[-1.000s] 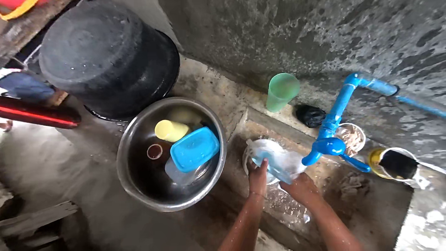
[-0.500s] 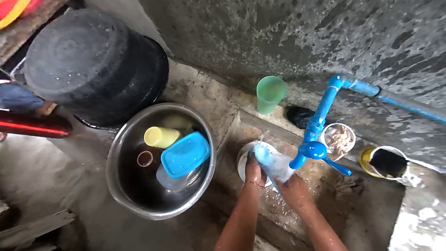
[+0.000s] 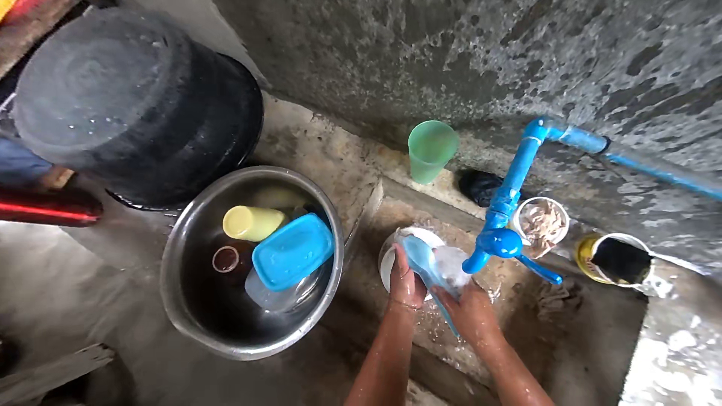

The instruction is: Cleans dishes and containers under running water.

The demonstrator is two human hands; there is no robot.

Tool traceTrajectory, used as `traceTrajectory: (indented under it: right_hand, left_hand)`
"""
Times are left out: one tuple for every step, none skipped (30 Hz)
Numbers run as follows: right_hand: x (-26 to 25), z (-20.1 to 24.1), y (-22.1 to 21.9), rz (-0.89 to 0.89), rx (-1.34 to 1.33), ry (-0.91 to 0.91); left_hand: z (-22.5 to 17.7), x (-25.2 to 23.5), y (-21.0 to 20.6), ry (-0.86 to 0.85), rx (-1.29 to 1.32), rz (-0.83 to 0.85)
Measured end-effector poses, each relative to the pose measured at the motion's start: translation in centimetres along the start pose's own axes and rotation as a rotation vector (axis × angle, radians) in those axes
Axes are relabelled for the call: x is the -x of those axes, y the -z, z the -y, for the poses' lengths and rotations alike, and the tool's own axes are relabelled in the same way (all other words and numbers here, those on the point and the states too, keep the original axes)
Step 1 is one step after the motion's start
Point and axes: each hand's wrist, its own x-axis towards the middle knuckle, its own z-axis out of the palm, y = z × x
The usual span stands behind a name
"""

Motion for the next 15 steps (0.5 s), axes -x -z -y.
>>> traceTrajectory:
  right_hand:
    - [-0.1,0.4,0.0,0.034,-0.015,-0.034]
    - [-0.3,0.7,-0.1,0.045,-0.048,-0.047]
    - [-0.4,0.7,-0.3,0.035,-0.114,-0.042]
    - [-0.4,0.6,-0.5,0.018,-0.223,-0.048]
    - [-0.5,0.5,-0.5,0.022,-0.348,-0.073]
    - [-0.5,0.5,-0.3,0.030,-0.461,-0.093]
    - [-0.6,0.4,-0.2,0.036,-0.570,-0.103]
    - [-0.7,0.3,0.0,0.060,-0.682,-0.117]
    - [-0.9,-0.1,0.0,0.090,-0.799,-0.142]
    - [-1.2,-0.6,0.0,0.137,-0.926,-0.164]
    - [-1.5,-1.0,0.0,0.209,-1.047,-0.174]
    - [-1.8,-1.5,0.0,0.299,-1.155,-0.177]
    - [-2.0,-2.0,0.1,0.369,-1.231,-0.167]
    - [-2.2,-2.2,0.2,0.418,-1.280,-0.155]
    - [-2.2,-2.4,0.4,0.449,-1.319,-0.143]
  left_hand:
    - [-0.1,0.1,0.0,-0.001,-0.012,0.006]
    - [-0.2,0.2,-0.1,0.004,-0.027,0.011]
    - [-0.4,0.2,-0.2,0.007,-0.034,0.011]
    - [-0.5,0.1,-0.2,-0.002,-0.029,-0.006]
    - [-0.7,-0.1,-0.1,-0.017,-0.010,-0.003]
    - [-0.9,-0.2,0.0,-0.029,0.011,0.016]
    - [-1.3,-0.2,0.0,-0.035,0.022,0.025]
    - [-1.7,-0.1,-0.1,-0.041,0.024,0.023]
    - [-2.1,0.0,-0.1,-0.048,0.028,0.038]
    - [-2.3,0.0,0.0,-0.064,0.033,0.054]
    - [-2.3,-0.1,0.3,-0.076,0.043,0.079]
    - [-2.4,-0.2,0.5,-0.073,0.051,0.102]
    - [-2.4,-0.3,0.6,-0.056,0.056,0.117]
    - [-2.3,-0.4,0.7,-0.037,0.064,0.147]
    - [-2.1,-0.5,0.8,-0.012,0.070,0.183]
